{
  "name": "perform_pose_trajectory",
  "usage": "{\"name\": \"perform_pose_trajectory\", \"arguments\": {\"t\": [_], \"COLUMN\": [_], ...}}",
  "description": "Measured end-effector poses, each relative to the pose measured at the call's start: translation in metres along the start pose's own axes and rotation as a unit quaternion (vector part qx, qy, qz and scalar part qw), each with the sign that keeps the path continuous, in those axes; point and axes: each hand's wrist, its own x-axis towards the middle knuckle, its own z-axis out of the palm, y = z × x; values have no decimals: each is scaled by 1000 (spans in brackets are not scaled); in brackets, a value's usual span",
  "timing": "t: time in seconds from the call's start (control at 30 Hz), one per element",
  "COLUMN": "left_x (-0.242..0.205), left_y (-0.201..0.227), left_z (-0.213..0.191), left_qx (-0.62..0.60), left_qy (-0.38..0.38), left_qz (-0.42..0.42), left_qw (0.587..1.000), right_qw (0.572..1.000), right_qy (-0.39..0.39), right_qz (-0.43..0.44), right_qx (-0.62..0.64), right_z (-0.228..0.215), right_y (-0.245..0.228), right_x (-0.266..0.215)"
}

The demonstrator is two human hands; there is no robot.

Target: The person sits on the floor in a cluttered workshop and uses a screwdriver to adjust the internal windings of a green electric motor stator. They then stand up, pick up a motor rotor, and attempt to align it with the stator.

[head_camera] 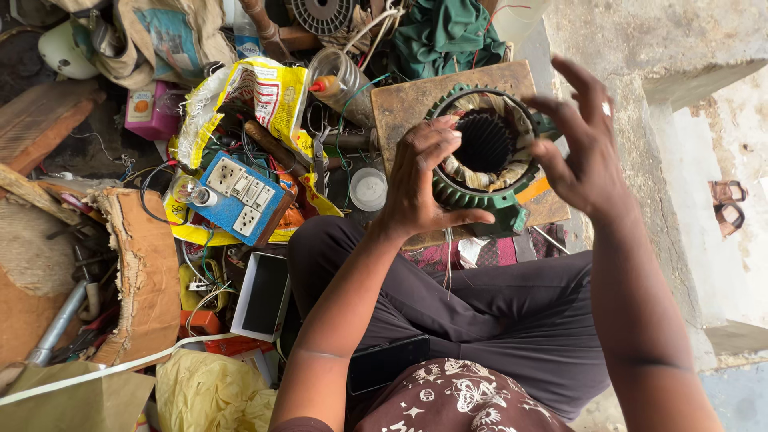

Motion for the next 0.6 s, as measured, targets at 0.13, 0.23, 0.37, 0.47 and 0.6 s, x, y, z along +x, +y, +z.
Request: {"name": "perform_pose_trajectory", "arguments": {"t": [0.13,0.23,0.37,0.47,0.6], "left_x": [-2,-2,-1,-1,-1], "left_y": [-3,-3,-3,-2,-4], "left_z": [5,6,3,4,3], "left_qx": [-5,-2,-1,-1,-7], "left_qy": [29,40,48,52,55], "left_qz": [11,17,20,21,23], "left_qw": [1000,999,999,998,998], "right_qw": [999,999,993,979,954], "right_qy": [18,-4,-68,-139,-174], "right_qz": [-11,-38,-62,-88,-102], "right_qx": [48,25,-80,-124,-224], "right_z": [3,0,-7,-11,-13], "right_y": [0,2,1,-3,-11], "right_x": [-17,-18,-2,13,26]}}
